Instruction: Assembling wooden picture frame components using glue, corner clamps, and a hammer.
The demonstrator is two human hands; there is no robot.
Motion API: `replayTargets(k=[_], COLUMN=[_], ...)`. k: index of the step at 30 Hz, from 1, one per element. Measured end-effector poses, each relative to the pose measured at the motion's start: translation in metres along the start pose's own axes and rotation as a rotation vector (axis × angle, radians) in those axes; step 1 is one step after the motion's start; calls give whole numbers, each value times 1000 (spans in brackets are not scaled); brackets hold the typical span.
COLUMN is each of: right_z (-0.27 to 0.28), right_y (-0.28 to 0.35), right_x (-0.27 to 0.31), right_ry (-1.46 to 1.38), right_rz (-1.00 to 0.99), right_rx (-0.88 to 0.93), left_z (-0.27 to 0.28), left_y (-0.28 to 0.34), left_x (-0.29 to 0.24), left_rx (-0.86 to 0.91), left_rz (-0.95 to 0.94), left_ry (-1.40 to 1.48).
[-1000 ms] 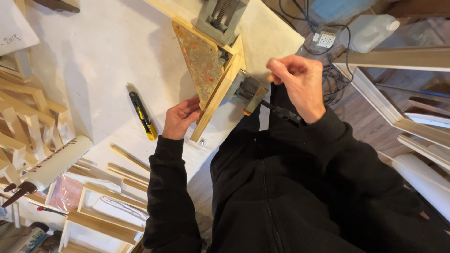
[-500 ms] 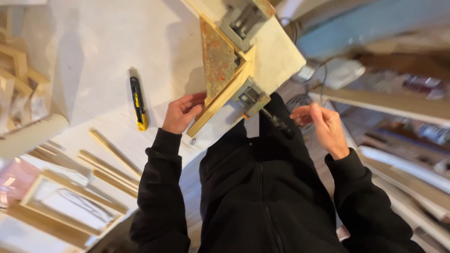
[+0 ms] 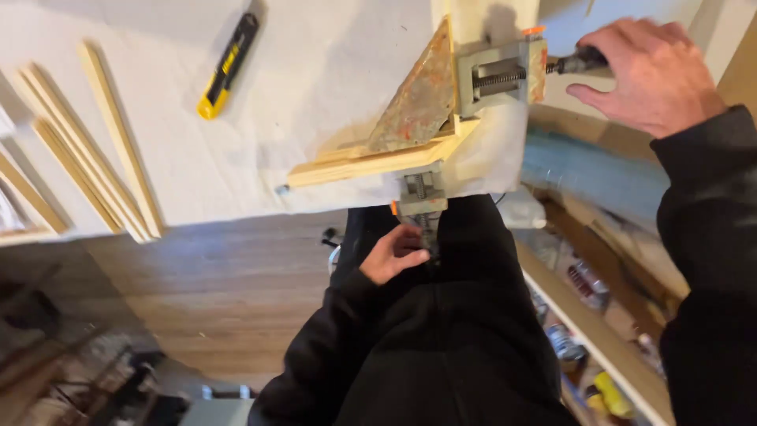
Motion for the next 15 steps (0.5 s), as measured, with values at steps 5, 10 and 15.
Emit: replayTargets(k=[5, 10, 15], right_z=[-60, -74, -71], right_y=[-19, -25, -24], right_x=[-22, -16, -17], right_ry=[17, 44, -87], right_rz=[125, 86, 29], right_rx=[324, 474, 442], left_z=[-35, -47, -40], left_y=[-30, -32, -31], left_x=[64, 81, 92], left_rx=[33, -362, -759], left_rz=[102, 89, -186], left_ry=[409, 633, 4])
Point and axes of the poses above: each hand's wrist, its own y-axis away from the middle knuckle, its own z-axis out of the back of the hand, x = y × z, the point moved 4 cm from there along -y, towards the middle knuckle, and after that the axes turned 12 degrees about y, right-handed, at the moved point
